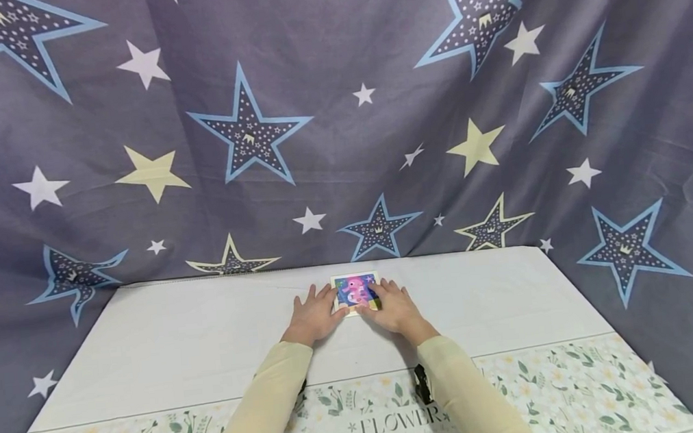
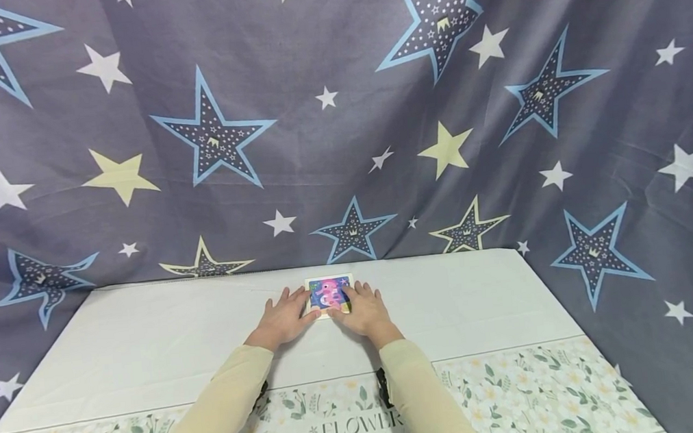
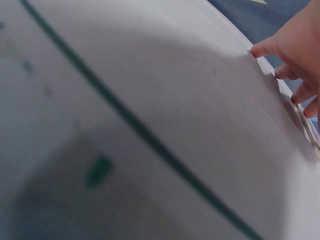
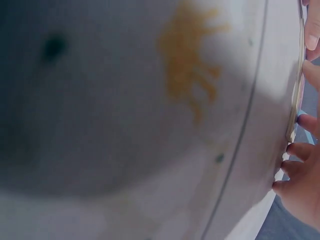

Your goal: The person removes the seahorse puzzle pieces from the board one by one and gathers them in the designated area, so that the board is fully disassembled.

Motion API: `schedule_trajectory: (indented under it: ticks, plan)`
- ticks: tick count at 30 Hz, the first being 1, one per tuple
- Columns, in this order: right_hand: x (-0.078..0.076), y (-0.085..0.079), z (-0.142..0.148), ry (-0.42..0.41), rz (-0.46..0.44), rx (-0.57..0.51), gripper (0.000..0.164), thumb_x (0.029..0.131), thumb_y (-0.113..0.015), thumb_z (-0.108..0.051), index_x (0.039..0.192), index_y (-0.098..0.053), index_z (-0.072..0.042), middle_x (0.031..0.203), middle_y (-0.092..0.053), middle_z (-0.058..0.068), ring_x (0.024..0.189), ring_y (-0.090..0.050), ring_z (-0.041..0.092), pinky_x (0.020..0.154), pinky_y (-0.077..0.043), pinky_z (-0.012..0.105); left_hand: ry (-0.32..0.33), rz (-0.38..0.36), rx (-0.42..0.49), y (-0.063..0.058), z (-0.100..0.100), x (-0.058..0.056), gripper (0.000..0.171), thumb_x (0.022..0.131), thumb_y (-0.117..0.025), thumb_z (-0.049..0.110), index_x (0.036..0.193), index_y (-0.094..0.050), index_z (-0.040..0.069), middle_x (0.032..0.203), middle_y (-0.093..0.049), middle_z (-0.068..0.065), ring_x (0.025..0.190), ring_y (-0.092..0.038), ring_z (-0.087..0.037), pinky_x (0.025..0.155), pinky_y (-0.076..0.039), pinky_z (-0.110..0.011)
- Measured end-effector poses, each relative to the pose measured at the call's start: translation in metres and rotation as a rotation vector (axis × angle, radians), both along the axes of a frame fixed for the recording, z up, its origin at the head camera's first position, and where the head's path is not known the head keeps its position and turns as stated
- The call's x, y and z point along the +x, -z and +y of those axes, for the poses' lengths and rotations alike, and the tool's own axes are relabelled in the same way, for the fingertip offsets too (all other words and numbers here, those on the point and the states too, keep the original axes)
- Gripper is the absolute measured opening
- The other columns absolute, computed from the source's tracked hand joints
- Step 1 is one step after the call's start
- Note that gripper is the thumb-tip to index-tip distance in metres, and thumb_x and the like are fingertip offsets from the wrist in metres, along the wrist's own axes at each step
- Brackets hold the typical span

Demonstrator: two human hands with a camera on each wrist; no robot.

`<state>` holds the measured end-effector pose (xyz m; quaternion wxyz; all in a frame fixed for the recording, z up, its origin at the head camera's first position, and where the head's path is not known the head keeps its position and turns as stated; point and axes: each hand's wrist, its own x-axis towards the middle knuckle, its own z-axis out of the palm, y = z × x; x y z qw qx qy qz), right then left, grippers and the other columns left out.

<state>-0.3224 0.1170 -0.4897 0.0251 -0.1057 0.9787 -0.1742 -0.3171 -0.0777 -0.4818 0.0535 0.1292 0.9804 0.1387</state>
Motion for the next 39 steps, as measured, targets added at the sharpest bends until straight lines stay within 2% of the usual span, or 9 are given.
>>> schedule_trajectory:
  ticks: [12,17,23,31,39]
  plan:
    - [0.007,-0.005,-0.001,-0.036,-0.025,-0.001,0.071,0.089,-0.05,-0.057,0.142,-0.04,-0.012,0.149,-0.031,0.02,0.14,-0.026,0.037,0.114,-0.02,0.05,0.023,-0.019,-0.046,-0.003,-0.004,0.006,0.063,0.094,-0.04,0.055,0.144,-0.037,0.016,0.152,-0.031,-0.006,0.141,-0.022,-0.037,0.109,-0.018,-0.062]
    - [0.012,-0.009,0.0,-0.041,-0.051,-0.003,0.072,0.088,-0.05,-0.058,0.143,-0.039,-0.014,0.15,-0.03,0.018,0.139,-0.028,0.037,0.111,-0.025,0.05,0.039,-0.04,-0.052,-0.006,-0.006,0.01,0.065,0.093,-0.042,0.055,0.144,-0.037,0.015,0.152,-0.031,-0.007,0.14,-0.024,-0.037,0.109,-0.018,-0.062]
    - [0.022,-0.014,0.003,-0.08,-0.036,0.034,0.073,0.086,-0.053,-0.058,0.141,-0.042,-0.01,0.146,-0.035,0.022,0.134,-0.035,0.04,0.107,-0.032,0.05,0.076,-0.046,-0.085,-0.007,-0.008,0.017,0.065,0.092,-0.042,0.056,0.143,-0.038,0.016,0.151,-0.033,-0.007,0.14,-0.027,-0.036,0.109,-0.022,-0.059]
    - [0.04,-0.02,0.006,-0.11,-0.009,0.084,0.072,0.085,-0.056,-0.055,0.139,-0.045,-0.008,0.142,-0.041,0.023,0.13,-0.04,0.039,0.105,-0.036,0.049,0.14,-0.031,-0.113,-0.009,-0.008,0.033,0.067,0.093,-0.042,0.056,0.143,-0.037,0.012,0.15,-0.034,-0.01,0.138,-0.031,-0.036,0.107,-0.027,-0.058]
    - [0.06,-0.02,0.007,-0.122,-0.015,0.092,0.073,0.085,-0.057,-0.057,0.137,-0.046,-0.007,0.14,-0.043,0.023,0.127,-0.044,0.039,0.102,-0.04,0.05,0.171,-0.017,-0.106,-0.009,-0.011,0.057,0.068,0.093,-0.042,0.057,0.142,-0.038,0.01,0.149,-0.034,-0.013,0.137,-0.033,-0.037,0.106,-0.031,-0.056]
